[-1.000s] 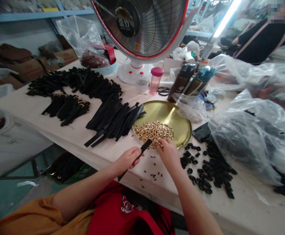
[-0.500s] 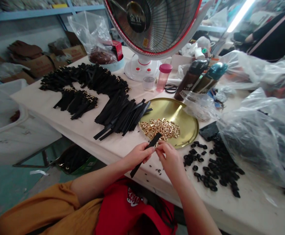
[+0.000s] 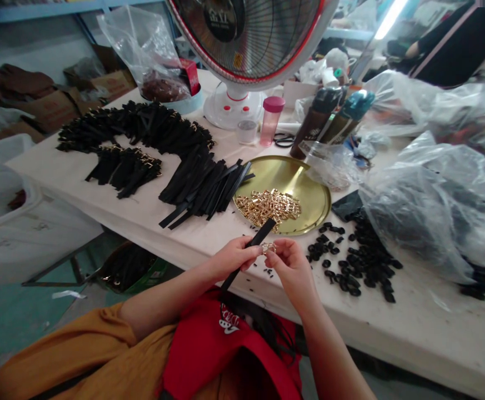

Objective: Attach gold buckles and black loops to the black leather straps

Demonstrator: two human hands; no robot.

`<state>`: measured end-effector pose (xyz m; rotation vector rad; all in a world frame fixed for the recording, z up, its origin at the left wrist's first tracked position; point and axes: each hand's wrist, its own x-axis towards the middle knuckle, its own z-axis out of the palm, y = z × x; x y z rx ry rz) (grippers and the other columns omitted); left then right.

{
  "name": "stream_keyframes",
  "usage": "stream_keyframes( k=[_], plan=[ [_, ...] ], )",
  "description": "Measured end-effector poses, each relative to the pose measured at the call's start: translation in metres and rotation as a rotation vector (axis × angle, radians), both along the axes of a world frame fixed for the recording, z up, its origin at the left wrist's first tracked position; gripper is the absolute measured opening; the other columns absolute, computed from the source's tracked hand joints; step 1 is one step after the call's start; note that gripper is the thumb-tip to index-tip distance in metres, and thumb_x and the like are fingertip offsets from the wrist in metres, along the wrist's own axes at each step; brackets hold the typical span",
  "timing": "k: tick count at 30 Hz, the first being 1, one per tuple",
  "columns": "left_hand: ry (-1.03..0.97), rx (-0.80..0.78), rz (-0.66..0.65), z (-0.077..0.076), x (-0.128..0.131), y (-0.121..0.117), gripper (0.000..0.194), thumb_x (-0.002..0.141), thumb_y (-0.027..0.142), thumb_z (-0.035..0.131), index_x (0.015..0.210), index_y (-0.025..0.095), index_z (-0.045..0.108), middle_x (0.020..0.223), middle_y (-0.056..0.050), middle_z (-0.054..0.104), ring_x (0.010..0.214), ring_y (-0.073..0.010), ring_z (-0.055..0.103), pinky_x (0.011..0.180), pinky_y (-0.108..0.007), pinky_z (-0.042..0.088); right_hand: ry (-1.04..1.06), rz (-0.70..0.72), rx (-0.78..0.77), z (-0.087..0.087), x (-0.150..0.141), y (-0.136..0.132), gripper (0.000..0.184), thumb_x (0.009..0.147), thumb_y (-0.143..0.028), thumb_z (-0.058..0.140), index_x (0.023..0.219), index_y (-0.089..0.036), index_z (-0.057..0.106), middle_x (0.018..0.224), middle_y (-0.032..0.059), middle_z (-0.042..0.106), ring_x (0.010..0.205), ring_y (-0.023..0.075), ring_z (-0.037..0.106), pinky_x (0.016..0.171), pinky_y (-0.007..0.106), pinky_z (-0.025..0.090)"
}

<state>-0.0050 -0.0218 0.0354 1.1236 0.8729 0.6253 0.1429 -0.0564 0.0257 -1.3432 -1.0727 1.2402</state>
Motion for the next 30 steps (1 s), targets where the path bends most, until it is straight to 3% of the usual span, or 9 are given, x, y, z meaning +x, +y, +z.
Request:
stream_keyframes(
  k=[6, 11, 14, 17, 19, 24, 28, 30],
  plan=[
    [0.062, 0.091, -0.033, -0.004, 0.002, -0.003, 0.022, 0.077, 0.036, 0.048, 0.074, 0.015, 0.048, 0.047, 0.007, 0.038, 0.040, -0.0050, 0.034, 0.039, -0.017, 0.027, -0.027, 0.052, -0.002, 0.002, 0.006, -0.004, 0.030, 0.070, -0.034, 0.065, 0.096, -0.023, 0.056, 0.069, -0.0027, 0.058, 0.062, 0.0116, 0.055, 0.059, 0.027, 0.047],
    [0.208, 0.111, -0.077, -0.006, 0.001, -0.004, 0.015, 0.075, 0.030, 0.048, 0.073, 0.015, 0.049, 0.049, 0.006, 0.040, 0.041, -0.0058, 0.037, 0.039, -0.017, 0.029, -0.050, 0.104, -0.046, -0.006, 0.012, -0.007, 0.022, 0.069, -0.034, 0.066, 0.086, -0.021, 0.062, 0.065, -0.0021, 0.058, 0.061, 0.0118, 0.054, 0.059, 0.027, 0.047],
    [0.195, 0.103, -0.109, -0.008, 0.000, -0.004, 0.024, 0.079, 0.038, 0.044, 0.077, 0.014, 0.050, 0.050, 0.006, 0.040, 0.041, -0.0061, 0.037, 0.040, -0.017, 0.030, 0.059, 0.000, -0.088, -0.012, 0.015, -0.004, 0.019, 0.068, -0.030, 0.069, 0.082, -0.021, 0.062, 0.065, -0.0030, 0.059, 0.059, 0.0094, 0.054, 0.057, 0.023, 0.048],
    [0.218, 0.158, -0.139, -0.014, -0.001, -0.006, 0.032, 0.084, 0.041, 0.035, 0.088, 0.014, 0.052, 0.052, 0.006, 0.041, 0.043, -0.0066, 0.038, 0.043, -0.018, 0.031, 0.344, -0.222, -0.145, -0.014, 0.017, 0.002, 0.022, 0.062, -0.027, 0.074, 0.080, -0.022, 0.063, 0.072, -0.0042, 0.061, 0.058, 0.0052, 0.055, 0.059, 0.017, 0.051],
    [0.306, 0.263, -0.179, -0.017, -0.003, -0.007, 0.032, 0.085, 0.040, 0.035, 0.091, 0.015, 0.054, 0.057, 0.004, 0.046, 0.049, -0.0078, 0.042, 0.048, -0.018, 0.033, 0.521, -0.292, -0.188, -0.015, 0.017, 0.004, 0.026, 0.058, -0.024, 0.077, 0.080, -0.021, 0.064, 0.075, -0.0040, 0.062, 0.059, 0.0036, 0.057, 0.061, 0.014, 0.052],
    [0.571, 0.528, -0.274, -0.016, -0.010, -0.007, 0.030, 0.085, 0.037, 0.035, 0.091, 0.019, 0.058, 0.079, 0.000, 0.061, 0.071, -0.0134, 0.053, 0.062, -0.021, 0.036, 0.687, -0.293, -0.317, -0.018, 0.011, 0.000, 0.029, 0.055, -0.018, 0.078, 0.081, -0.018, 0.066, 0.075, -0.0020, 0.064, 0.057, 0.0038, 0.058, 0.058, 0.010, 0.052],
    [0.620, 0.559, -0.388, -0.013, -0.013, -0.003, 0.028, 0.085, 0.037, 0.037, 0.091, 0.021, 0.059, 0.076, 0.000, 0.061, 0.070, -0.0140, 0.053, 0.061, -0.022, 0.034, 0.683, -0.288, -0.384, -0.021, 0.007, -0.006, 0.030, 0.053, -0.021, 0.079, 0.079, -0.018, 0.066, 0.078, -0.0010, 0.065, 0.056, 0.0037, 0.057, 0.055, 0.011, 0.052],
    [0.557, 0.540, -0.371, -0.012, -0.012, -0.002, 0.025, 0.084, 0.034, 0.038, 0.089, 0.019, 0.058, 0.075, 0.000, 0.059, 0.069, -0.0133, 0.052, 0.060, -0.022, 0.034, 0.646, -0.267, -0.380, -0.023, 0.004, -0.009, 0.029, 0.054, -0.024, 0.079, 0.079, -0.019, 0.065, 0.074, -0.0028, 0.063, 0.055, 0.0036, 0.055, 0.054, 0.012, 0.051]
  ],
)
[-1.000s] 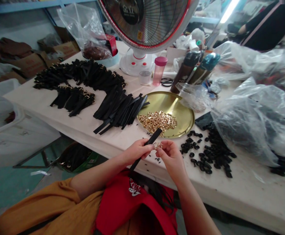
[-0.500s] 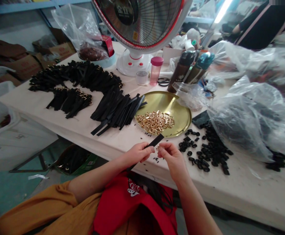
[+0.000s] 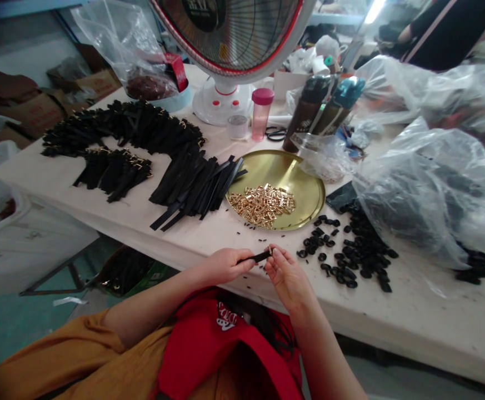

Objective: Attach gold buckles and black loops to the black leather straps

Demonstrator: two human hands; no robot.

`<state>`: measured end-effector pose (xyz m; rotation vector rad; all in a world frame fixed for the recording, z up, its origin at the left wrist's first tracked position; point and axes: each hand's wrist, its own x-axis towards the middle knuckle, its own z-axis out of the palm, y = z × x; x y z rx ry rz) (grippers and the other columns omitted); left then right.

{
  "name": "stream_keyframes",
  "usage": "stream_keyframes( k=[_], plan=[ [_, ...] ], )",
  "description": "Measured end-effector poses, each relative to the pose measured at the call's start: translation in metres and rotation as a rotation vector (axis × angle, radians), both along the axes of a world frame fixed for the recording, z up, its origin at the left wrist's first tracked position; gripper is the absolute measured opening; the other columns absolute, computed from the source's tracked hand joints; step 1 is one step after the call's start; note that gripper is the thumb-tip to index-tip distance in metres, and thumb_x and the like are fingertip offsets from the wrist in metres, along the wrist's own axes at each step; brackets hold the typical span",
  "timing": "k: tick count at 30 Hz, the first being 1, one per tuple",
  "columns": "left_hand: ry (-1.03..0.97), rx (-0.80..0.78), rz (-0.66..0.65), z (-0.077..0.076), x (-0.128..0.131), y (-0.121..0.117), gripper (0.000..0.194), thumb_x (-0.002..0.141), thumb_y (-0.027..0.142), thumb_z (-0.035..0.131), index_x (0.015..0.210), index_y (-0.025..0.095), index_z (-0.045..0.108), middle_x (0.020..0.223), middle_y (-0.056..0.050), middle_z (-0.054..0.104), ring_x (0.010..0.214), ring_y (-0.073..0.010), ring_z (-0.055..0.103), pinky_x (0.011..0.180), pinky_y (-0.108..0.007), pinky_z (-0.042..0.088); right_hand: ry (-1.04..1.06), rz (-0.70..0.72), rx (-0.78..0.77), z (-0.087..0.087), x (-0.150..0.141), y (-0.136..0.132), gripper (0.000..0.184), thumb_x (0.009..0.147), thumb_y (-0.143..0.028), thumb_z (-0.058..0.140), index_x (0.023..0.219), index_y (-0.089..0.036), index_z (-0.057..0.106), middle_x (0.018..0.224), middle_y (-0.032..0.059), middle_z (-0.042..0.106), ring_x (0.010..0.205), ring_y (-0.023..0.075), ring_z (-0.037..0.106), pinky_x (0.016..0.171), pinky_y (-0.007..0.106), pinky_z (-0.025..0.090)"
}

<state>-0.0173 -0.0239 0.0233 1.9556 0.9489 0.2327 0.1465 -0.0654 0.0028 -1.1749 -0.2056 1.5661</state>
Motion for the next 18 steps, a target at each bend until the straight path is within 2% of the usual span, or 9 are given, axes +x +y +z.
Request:
stream_keyframes(
  k=[2, 6, 8, 14, 16, 18],
  plan=[
    [-0.110, -0.093, 0.045, 0.000, 0.003, -0.001, 0.021, 0.082, 0.032, 0.041, 0.086, 0.017, 0.054, 0.072, 0.000, 0.055, 0.066, -0.0114, 0.049, 0.059, -0.021, 0.034, -0.100, 0.047, 0.050, -0.001, -0.006, -0.003, 0.025, 0.058, -0.027, 0.076, 0.078, -0.019, 0.064, 0.069, -0.0045, 0.060, 0.055, 0.0039, 0.052, 0.052, 0.013, 0.048],
    [-0.326, -0.503, 0.124, -0.003, 0.009, -0.006, 0.023, 0.083, 0.040, 0.039, 0.080, 0.017, 0.043, 0.053, 0.007, 0.038, 0.044, -0.0062, 0.033, 0.043, -0.018, 0.027, -0.421, 0.105, 0.187, -0.003, -0.016, -0.012, 0.017, 0.069, -0.034, 0.067, 0.073, -0.019, 0.058, 0.063, -0.0046, 0.055, 0.054, 0.0068, 0.046, 0.052, 0.019, 0.042],
    [-0.391, -0.637, 0.131, -0.004, 0.010, -0.008, 0.026, 0.082, 0.043, 0.038, 0.077, 0.018, 0.040, 0.049, 0.009, 0.033, 0.040, -0.0051, 0.027, 0.039, -0.017, 0.022, -0.490, 0.109, 0.199, -0.004, -0.017, -0.016, 0.018, 0.072, -0.036, 0.063, 0.071, -0.019, 0.056, 0.060, -0.0045, 0.052, 0.054, 0.0082, 0.045, 0.054, 0.022, 0.040],
    [-0.409, -0.744, 0.125, -0.005, 0.007, -0.012, 0.028, 0.078, 0.045, 0.044, 0.073, 0.017, 0.042, 0.050, 0.008, 0.037, 0.039, -0.0043, 0.030, 0.037, -0.017, 0.021, -0.324, 0.159, 0.140, -0.005, -0.011, -0.020, 0.023, 0.073, -0.039, 0.059, 0.066, -0.020, 0.050, 0.056, -0.0039, 0.048, 0.051, 0.0103, 0.043, 0.049, 0.024, 0.037],
    [-0.372, -0.739, 0.147, -0.006, 0.007, -0.014, 0.027, 0.079, 0.043, 0.043, 0.074, 0.017, 0.043, 0.050, 0.007, 0.039, 0.039, -0.0047, 0.031, 0.037, -0.017, 0.023, -0.438, 0.188, 0.142, -0.002, -0.012, -0.023, 0.025, 0.074, -0.041, 0.056, 0.065, -0.020, 0.049, 0.056, -0.0036, 0.047, 0.051, 0.0109, 0.043, 0.050, 0.025, 0.038],
    [-0.329, -0.694, 0.173, -0.007, 0.009, -0.017, 0.025, 0.080, 0.041, 0.040, 0.076, 0.017, 0.045, 0.050, 0.007, 0.041, 0.039, -0.0049, 0.031, 0.039, -0.018, 0.024, -0.742, 0.198, 0.185, 0.000, -0.012, -0.026, 0.025, 0.076, -0.041, 0.053, 0.065, -0.019, 0.050, 0.057, -0.0023, 0.049, 0.055, 0.0125, 0.045, 0.054, 0.026, 0.038]
  ],
)
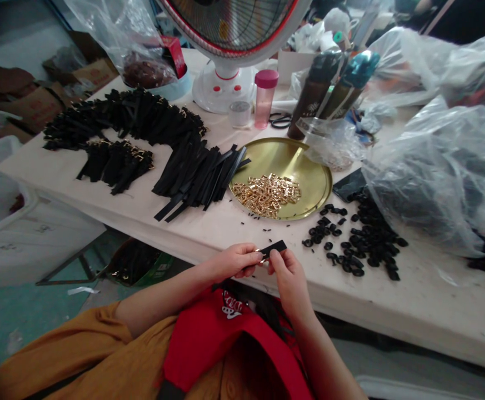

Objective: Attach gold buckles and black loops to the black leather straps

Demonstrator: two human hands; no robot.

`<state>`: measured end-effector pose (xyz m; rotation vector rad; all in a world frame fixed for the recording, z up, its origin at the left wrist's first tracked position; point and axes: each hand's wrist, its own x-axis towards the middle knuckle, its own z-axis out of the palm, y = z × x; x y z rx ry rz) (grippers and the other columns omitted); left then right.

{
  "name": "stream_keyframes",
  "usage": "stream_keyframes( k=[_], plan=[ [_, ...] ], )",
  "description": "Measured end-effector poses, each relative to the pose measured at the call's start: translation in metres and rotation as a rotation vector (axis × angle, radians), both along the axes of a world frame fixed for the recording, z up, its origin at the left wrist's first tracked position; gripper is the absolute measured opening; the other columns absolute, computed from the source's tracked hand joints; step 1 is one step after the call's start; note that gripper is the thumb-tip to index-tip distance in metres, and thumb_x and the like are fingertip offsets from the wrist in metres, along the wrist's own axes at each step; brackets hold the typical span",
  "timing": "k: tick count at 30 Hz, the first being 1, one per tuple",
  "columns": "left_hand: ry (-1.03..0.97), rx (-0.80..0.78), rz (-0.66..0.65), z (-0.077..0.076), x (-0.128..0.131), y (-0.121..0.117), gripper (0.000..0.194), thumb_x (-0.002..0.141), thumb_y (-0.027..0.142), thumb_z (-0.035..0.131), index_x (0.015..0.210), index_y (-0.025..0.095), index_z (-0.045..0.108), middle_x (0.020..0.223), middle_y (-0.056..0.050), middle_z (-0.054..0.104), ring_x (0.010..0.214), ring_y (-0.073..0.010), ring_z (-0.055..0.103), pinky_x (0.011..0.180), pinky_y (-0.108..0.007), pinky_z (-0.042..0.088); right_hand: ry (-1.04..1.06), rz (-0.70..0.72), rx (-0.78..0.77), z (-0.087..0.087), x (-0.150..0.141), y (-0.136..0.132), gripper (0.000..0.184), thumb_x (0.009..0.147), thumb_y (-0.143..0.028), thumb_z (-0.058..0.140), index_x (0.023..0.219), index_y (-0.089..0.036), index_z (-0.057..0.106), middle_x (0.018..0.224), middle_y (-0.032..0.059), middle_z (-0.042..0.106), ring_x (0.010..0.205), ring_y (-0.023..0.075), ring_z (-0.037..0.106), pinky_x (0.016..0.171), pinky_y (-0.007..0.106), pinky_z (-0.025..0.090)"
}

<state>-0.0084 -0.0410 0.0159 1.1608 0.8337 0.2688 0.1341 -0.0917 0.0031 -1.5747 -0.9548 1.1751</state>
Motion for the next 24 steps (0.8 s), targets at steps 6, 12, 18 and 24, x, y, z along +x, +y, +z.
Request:
stream_keyframes(
  k=[6, 12, 18, 24],
  plan=[
    [0.186, 0.303, 0.053, -0.005, 0.003, -0.011, 0.025, 0.081, 0.035, 0.038, 0.068, 0.016, 0.047, 0.054, 0.004, 0.047, 0.050, -0.0074, 0.043, 0.049, -0.019, 0.030, -0.432, 0.039, 0.133, 0.000, 0.002, -0.007, 0.018, 0.073, -0.037, 0.057, 0.072, -0.019, 0.055, 0.066, 0.0008, 0.055, 0.061, 0.0152, 0.049, 0.059, 0.029, 0.038],
    [0.152, 0.297, 0.012, -0.010, 0.002, -0.013, 0.029, 0.083, 0.038, 0.036, 0.073, 0.015, 0.050, 0.053, 0.004, 0.047, 0.050, -0.0076, 0.043, 0.050, -0.019, 0.032, 0.157, 0.113, -0.101, -0.005, 0.005, -0.007, 0.024, 0.076, -0.040, 0.054, 0.064, -0.020, 0.048, 0.053, -0.0042, 0.045, 0.052, 0.0114, 0.043, 0.052, 0.026, 0.037],
    [0.236, 0.379, 0.017, -0.011, 0.005, -0.015, 0.030, 0.085, 0.037, 0.033, 0.073, 0.015, 0.051, 0.055, 0.003, 0.049, 0.053, -0.0090, 0.045, 0.050, -0.020, 0.031, -0.001, 0.070, -0.021, -0.004, 0.005, -0.008, 0.018, 0.068, -0.035, 0.062, 0.068, -0.019, 0.054, 0.057, -0.0037, 0.052, 0.054, 0.0111, 0.045, 0.053, 0.025, 0.037],
    [0.348, 0.512, -0.043, -0.007, 0.008, -0.015, 0.024, 0.082, 0.030, 0.036, 0.072, 0.015, 0.052, 0.063, 0.000, 0.052, 0.061, -0.0118, 0.046, 0.052, -0.022, 0.031, 0.056, 0.037, -0.104, -0.015, 0.009, -0.005, 0.017, 0.065, -0.034, 0.063, 0.066, -0.019, 0.055, 0.054, -0.0042, 0.050, 0.051, 0.0109, 0.042, 0.049, 0.024, 0.035]
  ],
)
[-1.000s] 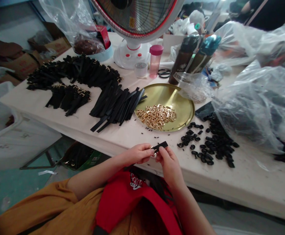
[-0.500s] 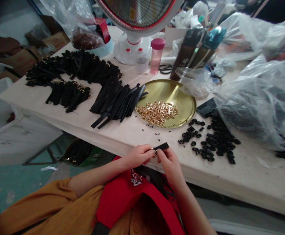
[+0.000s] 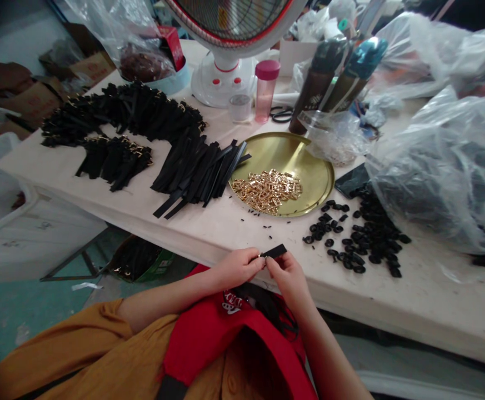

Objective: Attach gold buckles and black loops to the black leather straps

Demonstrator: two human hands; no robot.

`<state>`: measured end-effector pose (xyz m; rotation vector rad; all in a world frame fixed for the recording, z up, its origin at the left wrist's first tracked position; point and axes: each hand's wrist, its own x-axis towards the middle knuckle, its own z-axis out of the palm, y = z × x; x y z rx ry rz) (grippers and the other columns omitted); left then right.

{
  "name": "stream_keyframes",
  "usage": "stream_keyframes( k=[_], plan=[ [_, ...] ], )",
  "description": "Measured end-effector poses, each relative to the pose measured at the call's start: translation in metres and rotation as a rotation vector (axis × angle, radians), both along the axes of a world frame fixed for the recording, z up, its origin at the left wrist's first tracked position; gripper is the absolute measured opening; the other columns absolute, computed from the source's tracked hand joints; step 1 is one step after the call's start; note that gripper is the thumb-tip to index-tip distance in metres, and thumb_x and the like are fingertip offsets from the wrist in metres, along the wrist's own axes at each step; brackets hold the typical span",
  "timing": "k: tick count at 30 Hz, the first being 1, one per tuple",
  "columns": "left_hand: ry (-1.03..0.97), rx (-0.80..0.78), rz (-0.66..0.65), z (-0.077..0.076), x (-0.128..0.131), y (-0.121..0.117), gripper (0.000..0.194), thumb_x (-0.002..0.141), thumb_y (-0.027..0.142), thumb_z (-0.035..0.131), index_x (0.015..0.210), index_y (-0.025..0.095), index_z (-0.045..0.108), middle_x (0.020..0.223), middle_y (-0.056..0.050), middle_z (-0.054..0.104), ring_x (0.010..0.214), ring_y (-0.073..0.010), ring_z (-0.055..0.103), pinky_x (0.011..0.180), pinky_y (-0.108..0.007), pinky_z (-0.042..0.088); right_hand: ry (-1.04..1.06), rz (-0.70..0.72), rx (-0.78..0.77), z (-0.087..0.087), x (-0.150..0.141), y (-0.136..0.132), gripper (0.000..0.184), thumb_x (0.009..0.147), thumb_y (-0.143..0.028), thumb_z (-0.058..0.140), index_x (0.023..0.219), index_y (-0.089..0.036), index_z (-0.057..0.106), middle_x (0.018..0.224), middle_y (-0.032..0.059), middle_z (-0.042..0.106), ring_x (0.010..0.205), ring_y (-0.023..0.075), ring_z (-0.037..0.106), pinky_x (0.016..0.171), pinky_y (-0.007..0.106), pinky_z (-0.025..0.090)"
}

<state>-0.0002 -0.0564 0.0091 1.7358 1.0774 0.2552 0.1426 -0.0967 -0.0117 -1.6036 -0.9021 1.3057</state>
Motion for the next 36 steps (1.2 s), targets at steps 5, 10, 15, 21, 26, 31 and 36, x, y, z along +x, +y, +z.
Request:
stream_keyframes(
  k=[5, 10, 15, 21, 26, 31, 36],
  plan=[
    [-0.062, -0.091, -0.036, 0.001, -0.004, 0.002, 0.022, 0.081, 0.027, 0.034, 0.077, 0.015, 0.052, 0.061, 0.003, 0.049, 0.057, -0.0104, 0.045, 0.052, -0.020, 0.032, -0.059, 0.049, 0.042, 0.007, -0.001, 0.000, 0.020, 0.067, -0.038, 0.063, 0.066, -0.019, 0.055, 0.054, -0.0029, 0.051, 0.054, 0.0123, 0.045, 0.053, 0.025, 0.037],
    [-0.068, -0.098, -0.071, 0.006, -0.008, 0.004, 0.019, 0.078, 0.028, 0.039, 0.072, 0.016, 0.052, 0.060, 0.003, 0.049, 0.055, -0.0097, 0.042, 0.050, -0.021, 0.030, 0.112, 0.093, -0.016, 0.008, 0.001, -0.001, 0.022, 0.069, -0.037, 0.063, 0.063, -0.018, 0.054, 0.052, -0.0045, 0.049, 0.053, 0.0104, 0.044, 0.055, 0.024, 0.036],
    [-0.177, -0.267, -0.079, 0.007, -0.009, 0.001, 0.022, 0.081, 0.032, 0.037, 0.072, 0.016, 0.049, 0.054, 0.004, 0.047, 0.050, -0.0081, 0.040, 0.050, -0.019, 0.031, 0.406, 0.112, -0.131, 0.007, 0.003, -0.001, 0.024, 0.065, -0.039, 0.066, 0.066, -0.018, 0.056, 0.058, -0.0030, 0.052, 0.051, 0.0100, 0.044, 0.051, 0.025, 0.037],
    [-0.201, -0.190, -0.015, 0.002, -0.007, 0.001, 0.025, 0.082, 0.036, 0.040, 0.067, 0.017, 0.044, 0.053, 0.005, 0.045, 0.051, -0.0077, 0.041, 0.051, -0.019, 0.030, -0.249, 0.013, 0.227, 0.017, -0.002, -0.003, 0.014, 0.068, -0.032, 0.063, 0.067, -0.020, 0.055, 0.059, -0.0026, 0.051, 0.057, 0.0126, 0.045, 0.056, 0.026, 0.037],
    [-0.139, -0.137, -0.037, 0.008, -0.006, 0.008, 0.031, 0.081, 0.043, 0.042, 0.069, 0.016, 0.052, 0.054, 0.005, 0.044, 0.052, -0.0082, 0.040, 0.050, -0.020, 0.028, -0.171, 0.050, 0.158, 0.015, 0.003, 0.002, 0.017, 0.070, -0.035, 0.060, 0.068, -0.021, 0.053, 0.058, -0.0027, 0.052, 0.056, 0.0129, 0.047, 0.055, 0.026, 0.038],
    [-0.131, -0.259, -0.012, -0.002, 0.002, 0.016, 0.036, 0.076, 0.050, 0.048, 0.071, 0.015, 0.054, 0.051, 0.005, 0.046, 0.047, -0.0080, 0.040, 0.045, -0.019, 0.028, 0.044, 0.103, 0.084, 0.008, 0.010, 0.008, 0.018, 0.071, -0.036, 0.060, 0.073, -0.020, 0.053, 0.056, -0.0042, 0.051, 0.054, 0.0116, 0.047, 0.054, 0.025, 0.039],
    [-0.171, -0.301, 0.074, -0.018, 0.012, 0.025, 0.037, 0.072, 0.040, 0.056, 0.099, 0.017, 0.048, 0.064, 0.005, 0.053, 0.048, -0.0093, 0.048, 0.046, -0.019, 0.034, -0.017, 0.287, 0.120, 0.003, 0.021, 0.007, 0.012, 0.077, -0.029, 0.052, 0.082, -0.021, 0.059, 0.069, -0.0013, 0.058, 0.063, 0.0133, 0.051, 0.060, 0.026, 0.041]
  ],
)
